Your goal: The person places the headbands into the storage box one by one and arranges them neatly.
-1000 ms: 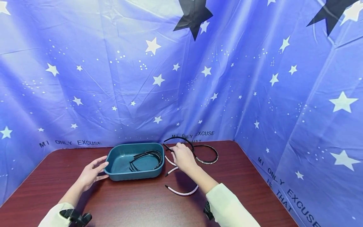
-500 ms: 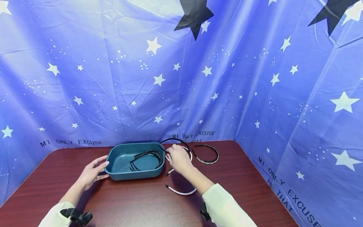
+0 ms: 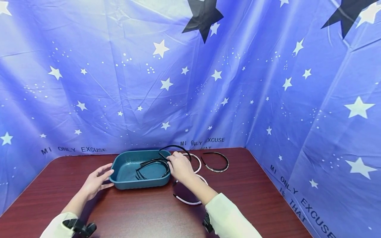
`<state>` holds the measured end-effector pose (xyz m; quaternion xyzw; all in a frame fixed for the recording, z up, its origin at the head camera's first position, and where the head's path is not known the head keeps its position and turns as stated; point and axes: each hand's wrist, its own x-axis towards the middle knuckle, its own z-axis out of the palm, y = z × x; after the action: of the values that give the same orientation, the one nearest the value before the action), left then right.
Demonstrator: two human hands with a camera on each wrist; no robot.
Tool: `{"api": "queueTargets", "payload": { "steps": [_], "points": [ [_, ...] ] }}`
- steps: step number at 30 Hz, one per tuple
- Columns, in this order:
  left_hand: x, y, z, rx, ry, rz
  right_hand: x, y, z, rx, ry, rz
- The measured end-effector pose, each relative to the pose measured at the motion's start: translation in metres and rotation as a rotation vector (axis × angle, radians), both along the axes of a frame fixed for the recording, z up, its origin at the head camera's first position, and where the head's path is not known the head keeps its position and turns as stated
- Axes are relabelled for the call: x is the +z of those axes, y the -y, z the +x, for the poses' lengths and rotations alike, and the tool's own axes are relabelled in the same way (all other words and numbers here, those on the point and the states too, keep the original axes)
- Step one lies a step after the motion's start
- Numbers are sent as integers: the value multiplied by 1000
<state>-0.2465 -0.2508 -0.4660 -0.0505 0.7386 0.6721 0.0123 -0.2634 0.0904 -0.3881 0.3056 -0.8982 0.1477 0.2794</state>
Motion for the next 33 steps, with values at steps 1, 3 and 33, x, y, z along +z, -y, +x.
{"api": "queueTargets", "payload": {
  "steps": [1, 3, 33],
  "points": [
    [0, 0, 0, -2, 0, -2, 0, 2, 0, -2, 7, -1],
    [0, 0, 0, -4, 1, -3, 0, 5, 1, -2, 24, -9],
    [-1, 1, -1, -6, 5, 6, -2, 48, 11, 82, 44, 5]
  ]
}}
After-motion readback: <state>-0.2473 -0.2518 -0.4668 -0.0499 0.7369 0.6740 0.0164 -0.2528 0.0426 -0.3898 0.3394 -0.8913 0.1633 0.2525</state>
